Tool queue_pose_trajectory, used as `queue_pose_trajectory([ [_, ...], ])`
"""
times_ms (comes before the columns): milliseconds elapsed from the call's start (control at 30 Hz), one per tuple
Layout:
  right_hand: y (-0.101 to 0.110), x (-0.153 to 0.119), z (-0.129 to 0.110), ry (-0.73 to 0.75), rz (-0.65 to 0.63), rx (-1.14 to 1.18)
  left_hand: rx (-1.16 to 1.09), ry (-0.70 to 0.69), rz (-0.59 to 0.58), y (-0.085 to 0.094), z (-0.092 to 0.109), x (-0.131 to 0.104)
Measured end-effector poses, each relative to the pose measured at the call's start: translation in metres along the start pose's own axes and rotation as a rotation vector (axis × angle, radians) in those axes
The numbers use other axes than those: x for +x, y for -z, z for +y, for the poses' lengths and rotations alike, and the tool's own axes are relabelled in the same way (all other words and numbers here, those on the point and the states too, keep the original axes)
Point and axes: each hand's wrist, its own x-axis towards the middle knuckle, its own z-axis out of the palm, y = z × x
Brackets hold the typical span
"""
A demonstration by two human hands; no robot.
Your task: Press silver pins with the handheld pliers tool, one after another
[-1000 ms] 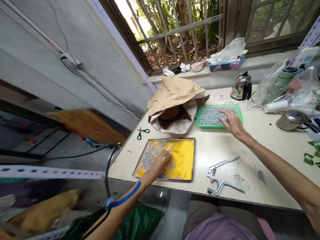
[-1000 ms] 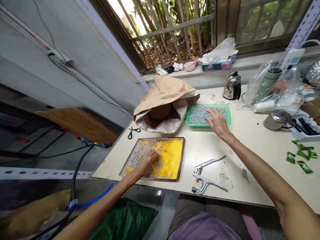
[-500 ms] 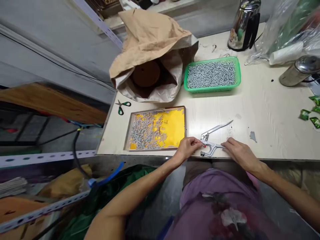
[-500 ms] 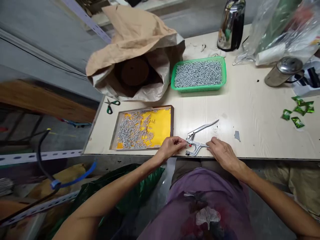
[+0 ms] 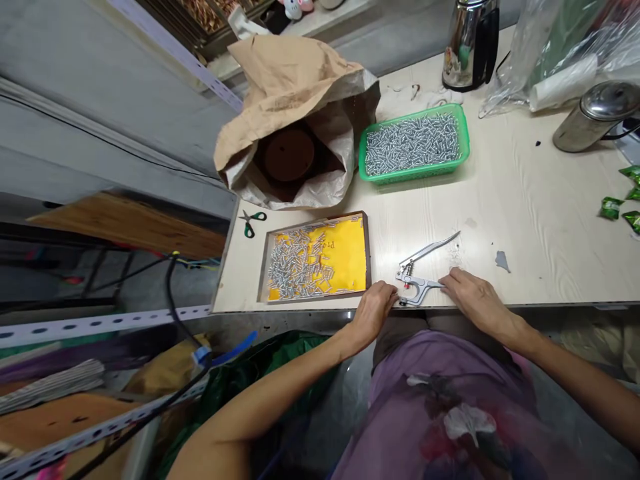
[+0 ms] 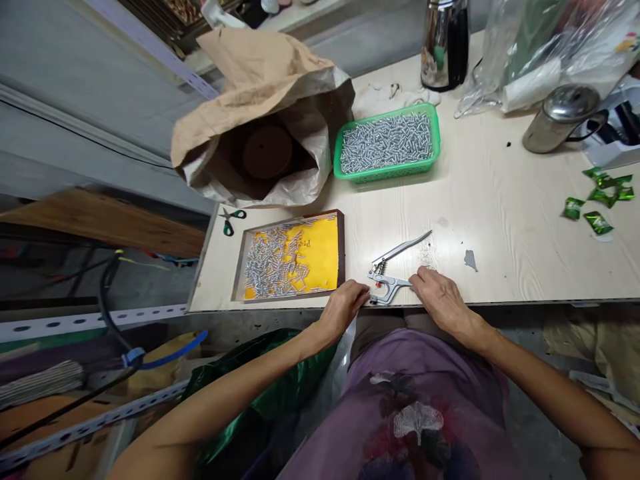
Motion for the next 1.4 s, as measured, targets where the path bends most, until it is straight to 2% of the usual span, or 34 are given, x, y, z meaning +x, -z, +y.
queue_pose_trajectory([
  [200, -0.003, -0.001, 0.0, 0.007, 0.02, -0.014, 0.221, -0.052, -0.019, -0.004, 0.0, -0.012],
  [333, -0.004, -0.002, -0.001, 0.004, 0.04, -0.016, 0.274, -0.016, -0.002, -0.005, -0.001, -0.015],
  [400, -0.005, -0.002, 0.0, 0.005, 0.047, -0.016, 0.194, -0.008, 0.033, -0.003, -0.002, -0.013],
  [567, -0.006, -0.002, 0.0, 0.012, 0.052, -0.018, -0.199, 0.057, 0.156, 0.004, 0.0, 0.003],
  [633, -0.006, -0.002, 0.0, 0.005, 0.053, -0.013, -0.245, 0.02, 0.194, 0.003, 0.001, 0.007],
  [800, -0.005, -0.002, -0.001, 0.001, 0.047, -0.002, -0.031, -0.185, 0.206, -0.008, -0.006, 0.008],
  [900, -0.005, -0.002, 0.0, 0.007, 0.038, 0.008, 0.125, -0.168, 0.172, -0.012, -0.01, 0.004],
  [1033, -0.005, -0.001, 0.0, 0.003, 0.054, 0.024, 0.223, -0.138, 0.086, -0.009, -0.008, 0.001],
  [1167, -0.005, -0.001, 0.0, 0.007, 0.05, 0.028, 0.257, -0.053, 0.075, -0.003, -0.005, 0.0],
  [1233, -0.005, -0.002, -0.001, 0.008, 0.047, 0.021, 0.199, 0.006, 0.062, 0.001, -0.003, 0.002],
  [1333, -0.005, -0.002, -0.001, 0.002, 0.046, 0.017, -0.052, 0.154, 0.041, 0.009, 0.005, 0.012],
  [1400, -0.005, -0.002, -0.001, -0.002, 0.043, 0.019, -0.289, 0.341, -0.017, 0.016, 0.012, 0.02],
])
